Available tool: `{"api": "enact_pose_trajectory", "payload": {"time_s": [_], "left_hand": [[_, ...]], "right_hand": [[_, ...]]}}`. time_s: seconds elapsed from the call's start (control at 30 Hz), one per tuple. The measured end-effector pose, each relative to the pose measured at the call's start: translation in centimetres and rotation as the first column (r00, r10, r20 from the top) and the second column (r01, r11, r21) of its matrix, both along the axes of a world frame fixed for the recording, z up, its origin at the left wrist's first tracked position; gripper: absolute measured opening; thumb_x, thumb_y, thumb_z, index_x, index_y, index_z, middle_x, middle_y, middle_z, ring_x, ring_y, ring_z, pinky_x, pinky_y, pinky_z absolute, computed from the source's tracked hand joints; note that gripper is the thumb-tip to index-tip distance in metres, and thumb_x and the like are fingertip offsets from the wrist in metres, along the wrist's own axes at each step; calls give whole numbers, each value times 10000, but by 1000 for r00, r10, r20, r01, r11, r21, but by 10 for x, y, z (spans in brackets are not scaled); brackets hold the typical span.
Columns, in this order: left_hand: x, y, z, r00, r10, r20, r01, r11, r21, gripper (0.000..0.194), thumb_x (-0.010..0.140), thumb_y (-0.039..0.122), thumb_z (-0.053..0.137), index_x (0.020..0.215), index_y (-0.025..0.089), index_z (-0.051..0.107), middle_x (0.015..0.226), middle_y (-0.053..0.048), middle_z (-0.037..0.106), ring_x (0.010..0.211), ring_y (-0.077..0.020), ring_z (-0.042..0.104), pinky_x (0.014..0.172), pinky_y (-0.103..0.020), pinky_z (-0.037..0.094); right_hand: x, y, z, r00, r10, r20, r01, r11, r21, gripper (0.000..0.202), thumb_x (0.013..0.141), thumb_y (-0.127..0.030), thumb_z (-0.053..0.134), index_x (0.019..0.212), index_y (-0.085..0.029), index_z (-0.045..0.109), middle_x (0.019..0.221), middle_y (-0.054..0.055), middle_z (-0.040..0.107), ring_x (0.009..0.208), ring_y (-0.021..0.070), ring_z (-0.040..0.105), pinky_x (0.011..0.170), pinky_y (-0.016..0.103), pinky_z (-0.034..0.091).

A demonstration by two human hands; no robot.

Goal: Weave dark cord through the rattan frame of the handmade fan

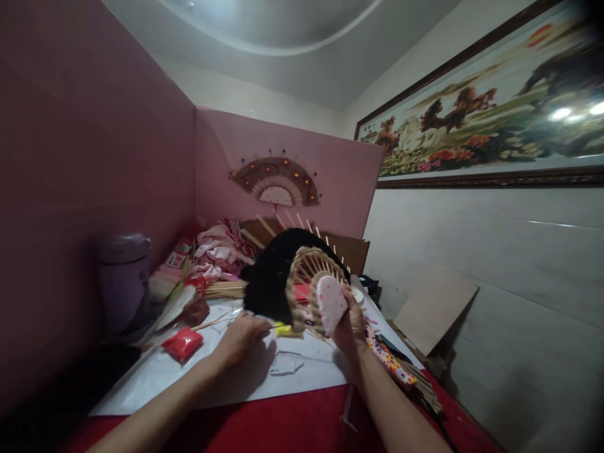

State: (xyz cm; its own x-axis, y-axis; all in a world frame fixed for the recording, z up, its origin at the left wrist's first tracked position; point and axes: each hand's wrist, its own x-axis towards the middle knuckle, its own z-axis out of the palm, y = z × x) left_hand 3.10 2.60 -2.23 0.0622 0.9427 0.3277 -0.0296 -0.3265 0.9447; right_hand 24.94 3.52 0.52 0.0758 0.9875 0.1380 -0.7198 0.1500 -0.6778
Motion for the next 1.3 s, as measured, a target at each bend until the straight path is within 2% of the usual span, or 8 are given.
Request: {"api": "enact_pose_trajectory", "payload": {"time_s": [0.13,0.43,0.67,0.8,0.97,1.1,1.2,1.3], "left_hand": [[-44,10,2,937,64,-344,8,979,203,118,618,192,677,515,227,629,590,-71,607,731,-227,559,818,-346,342],[-84,0,1,799,381,-466,-124,862,491,109,649,160,642,615,260,670,785,-92,646,864,-270,507,878,-381,284],[-96,-2,25,919,371,-132,-328,907,264,282,610,44,637,780,257,710,752,-47,642,891,-232,520,890,-277,325],[-99,-13,56,851,455,264,-499,857,131,246,674,100,629,879,224,686,737,-11,639,802,-157,552,688,-172,395],[-102,-32,98,825,458,331,-529,832,168,221,810,290,496,953,164,608,579,7,641,554,-131,558,523,-227,404],[-123,-38,122,736,436,517,-525,851,30,160,781,141,424,799,163,581,513,-7,634,546,-129,580,527,-239,407],[-144,-42,125,584,564,584,-623,773,-124,188,761,145,385,668,198,539,492,12,598,497,-114,523,492,-245,388],[-148,-54,113,676,638,369,-709,699,91,154,759,184,420,789,252,555,602,44,601,642,-141,552,619,-296,427]], "right_hand": [[18,6,1,997,-70,-40,69,997,-34,229,700,-353,574,844,-186,633,673,15,684,725,185,655,628,308,524],[27,13,-4,994,-77,-78,70,994,-81,269,722,-330,541,920,-172,630,758,33,700,655,170,652,634,316,529],[28,16,-4,977,-168,-134,162,985,-57,221,748,-273,516,909,-171,629,747,21,697,626,152,645,629,298,527],[30,17,-4,961,-238,-143,231,971,-64,221,751,-272,515,914,-160,614,750,14,693,616,136,639,547,254,516],[31,21,-8,950,-273,-152,269,962,-50,263,718,-296,530,938,-163,588,783,19,684,649,157,637,512,271,510],[34,21,-9,942,-314,-115,310,949,-48,228,689,-315,544,858,-164,570,627,-16,628,473,121,551,381,220,422],[37,21,-10,943,-304,-132,302,953,-36,168,671,-324,570,724,-175,514,467,-75,501,322,63,372,304,176,299],[39,22,-10,946,-278,-165,283,959,7,186,665,-313,583,651,-185,449,394,-112,375,283,39,242,283,163,220]]}}
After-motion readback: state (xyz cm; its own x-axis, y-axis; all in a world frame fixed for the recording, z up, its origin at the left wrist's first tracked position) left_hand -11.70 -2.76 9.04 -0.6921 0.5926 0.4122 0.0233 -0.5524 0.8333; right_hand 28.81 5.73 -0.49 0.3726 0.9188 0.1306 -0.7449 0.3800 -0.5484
